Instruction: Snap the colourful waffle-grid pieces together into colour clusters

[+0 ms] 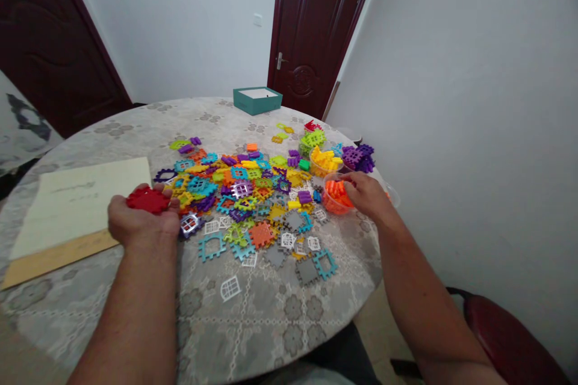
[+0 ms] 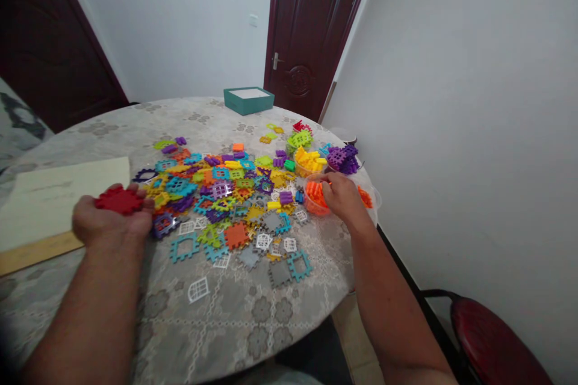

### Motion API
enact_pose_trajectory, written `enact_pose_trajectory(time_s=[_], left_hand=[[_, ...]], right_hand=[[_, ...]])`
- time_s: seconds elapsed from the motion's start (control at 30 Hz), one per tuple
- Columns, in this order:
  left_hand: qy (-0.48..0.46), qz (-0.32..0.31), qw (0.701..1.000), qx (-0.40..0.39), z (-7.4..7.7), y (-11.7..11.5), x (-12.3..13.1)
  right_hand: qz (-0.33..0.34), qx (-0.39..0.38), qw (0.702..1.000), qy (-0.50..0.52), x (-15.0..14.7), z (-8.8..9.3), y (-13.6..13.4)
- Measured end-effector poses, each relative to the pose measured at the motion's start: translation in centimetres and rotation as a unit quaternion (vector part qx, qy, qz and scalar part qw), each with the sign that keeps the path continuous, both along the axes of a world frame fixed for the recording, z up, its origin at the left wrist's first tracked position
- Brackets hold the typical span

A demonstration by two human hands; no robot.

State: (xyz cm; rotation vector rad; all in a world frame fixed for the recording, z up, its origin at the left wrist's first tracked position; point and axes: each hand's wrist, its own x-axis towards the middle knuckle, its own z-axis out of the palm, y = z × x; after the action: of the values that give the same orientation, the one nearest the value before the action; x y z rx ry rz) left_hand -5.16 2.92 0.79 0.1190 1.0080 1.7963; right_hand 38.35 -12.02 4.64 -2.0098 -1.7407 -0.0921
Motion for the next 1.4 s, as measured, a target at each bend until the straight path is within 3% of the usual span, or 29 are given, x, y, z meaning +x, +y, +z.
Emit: enact_pose_trajectory(time_s=[0.17,0.3,0.37,0.47,0.63,0.73,0.87,1.1,1.23,1.4], left_hand=[[-0.010,-0.012,1.000,0.004,-0.2,-0.1,0.0],[-0.014,-0.034,0.999,0.019,-0.3,-0.4,0.4],[-0.011,-0.036,0.999,0.018,-0.3,-0.6,0.7],[-0.010,-0.041,0.999,0.014,-0.2,-1.0,1.2],[-0.023,-0.048,0.998,0.015,0.2,-1.6,1.5],[-0.029,-0.048,0.998,0.013,0.1,-1.8,1.5],[-0.045,-0.051,0.998,0.010,-0.2,-2.0,1.2],[-0.064,-0.056,0.996,0.013,-0.2,-2.2,1.2],[-0.052,-0.061,0.997,0.012,-0.2,-2.2,1.5],[-0.043,-0.069,0.997,0.019,-0.2,-2.2,1.8]], right_hand=[[0.065,0.057,0.995,0.054,-5.0,1.3,0.1],[0.166,0.027,0.984,0.053,-11.2,2.3,3.0],[0.202,-0.010,0.979,0.022,-13.6,2.2,6.2],[0.203,-0.039,0.978,-0.017,-16.0,1.3,12.7],[0.118,-0.108,0.985,-0.058,-18.0,-2.0,23.2],[0.089,-0.130,0.986,-0.061,-18.6,-4.2,27.2],[0.062,-0.153,0.985,-0.057,-18.7,-6.3,30.7],[0.057,-0.194,0.977,-0.069,-18.1,-7.1,32.8],[0.075,-0.198,0.975,-0.061,-17.8,-6.4,31.3],[0.133,-0.193,0.972,-0.015,-17.5,-4.6,27.4]])
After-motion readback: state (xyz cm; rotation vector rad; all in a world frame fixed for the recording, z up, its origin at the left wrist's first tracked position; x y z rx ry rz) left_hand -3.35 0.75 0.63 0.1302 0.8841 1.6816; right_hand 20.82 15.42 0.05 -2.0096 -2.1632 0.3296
